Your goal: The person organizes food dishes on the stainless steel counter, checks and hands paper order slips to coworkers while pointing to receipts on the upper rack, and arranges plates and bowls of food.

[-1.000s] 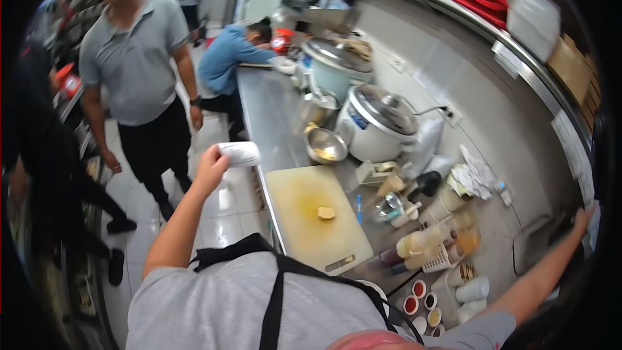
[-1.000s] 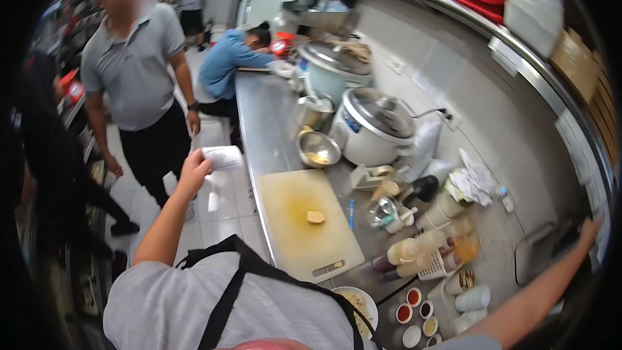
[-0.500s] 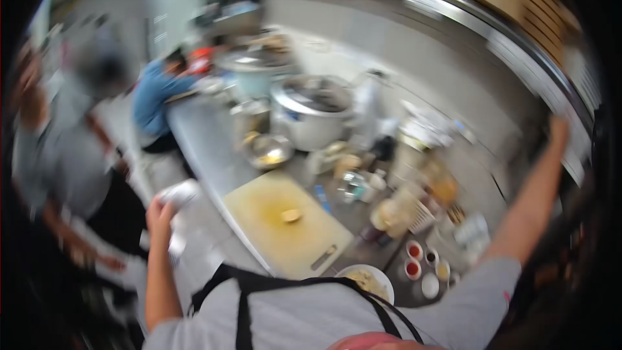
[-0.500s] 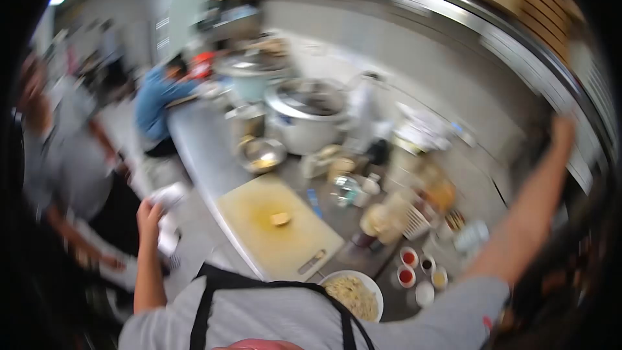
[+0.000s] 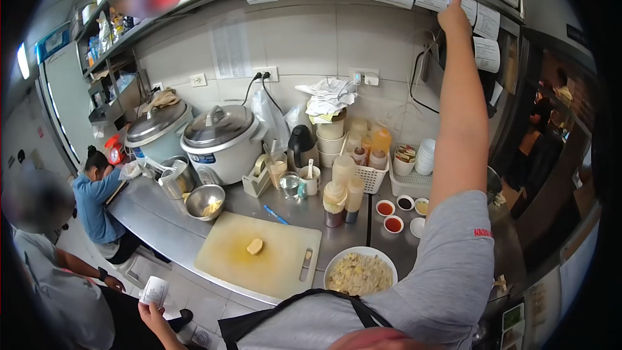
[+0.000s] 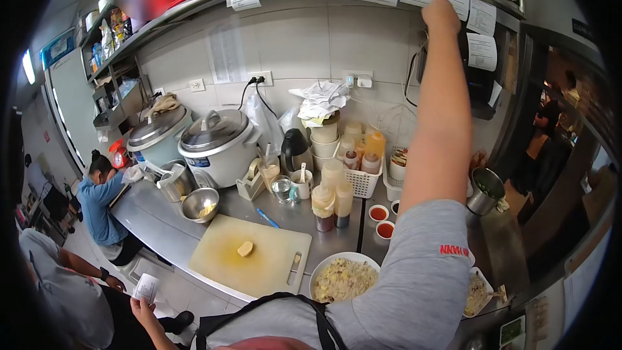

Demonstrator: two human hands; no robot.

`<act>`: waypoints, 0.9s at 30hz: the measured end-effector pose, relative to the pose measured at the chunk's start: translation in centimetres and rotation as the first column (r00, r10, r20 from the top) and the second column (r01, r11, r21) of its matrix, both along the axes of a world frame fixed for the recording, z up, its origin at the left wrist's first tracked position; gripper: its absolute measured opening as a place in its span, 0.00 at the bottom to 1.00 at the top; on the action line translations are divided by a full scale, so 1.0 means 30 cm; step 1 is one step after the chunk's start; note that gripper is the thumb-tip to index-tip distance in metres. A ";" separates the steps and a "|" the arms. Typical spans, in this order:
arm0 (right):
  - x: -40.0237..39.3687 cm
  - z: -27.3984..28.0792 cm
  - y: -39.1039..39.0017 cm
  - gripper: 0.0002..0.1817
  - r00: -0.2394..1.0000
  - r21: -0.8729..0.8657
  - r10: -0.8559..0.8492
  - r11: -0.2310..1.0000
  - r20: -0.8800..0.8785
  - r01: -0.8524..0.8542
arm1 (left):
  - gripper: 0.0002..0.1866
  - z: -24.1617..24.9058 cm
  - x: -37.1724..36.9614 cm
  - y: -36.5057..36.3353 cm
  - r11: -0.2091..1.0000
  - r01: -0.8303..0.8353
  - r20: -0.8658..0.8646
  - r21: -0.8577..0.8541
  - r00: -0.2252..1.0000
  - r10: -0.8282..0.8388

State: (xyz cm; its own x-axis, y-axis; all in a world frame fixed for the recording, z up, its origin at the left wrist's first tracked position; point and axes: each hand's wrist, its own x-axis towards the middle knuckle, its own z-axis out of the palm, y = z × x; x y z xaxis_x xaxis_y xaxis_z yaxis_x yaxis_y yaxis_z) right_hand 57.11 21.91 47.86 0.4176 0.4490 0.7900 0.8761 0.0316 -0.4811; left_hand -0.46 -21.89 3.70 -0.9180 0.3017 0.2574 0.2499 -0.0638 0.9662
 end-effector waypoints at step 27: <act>-0.379 -0.087 0.021 0.35 0.937 0.019 0.144 0.987 0.319 -0.159 | 0.08 0.037 0.008 0.063 0.998 0.066 0.018 -0.005 0.998 -0.066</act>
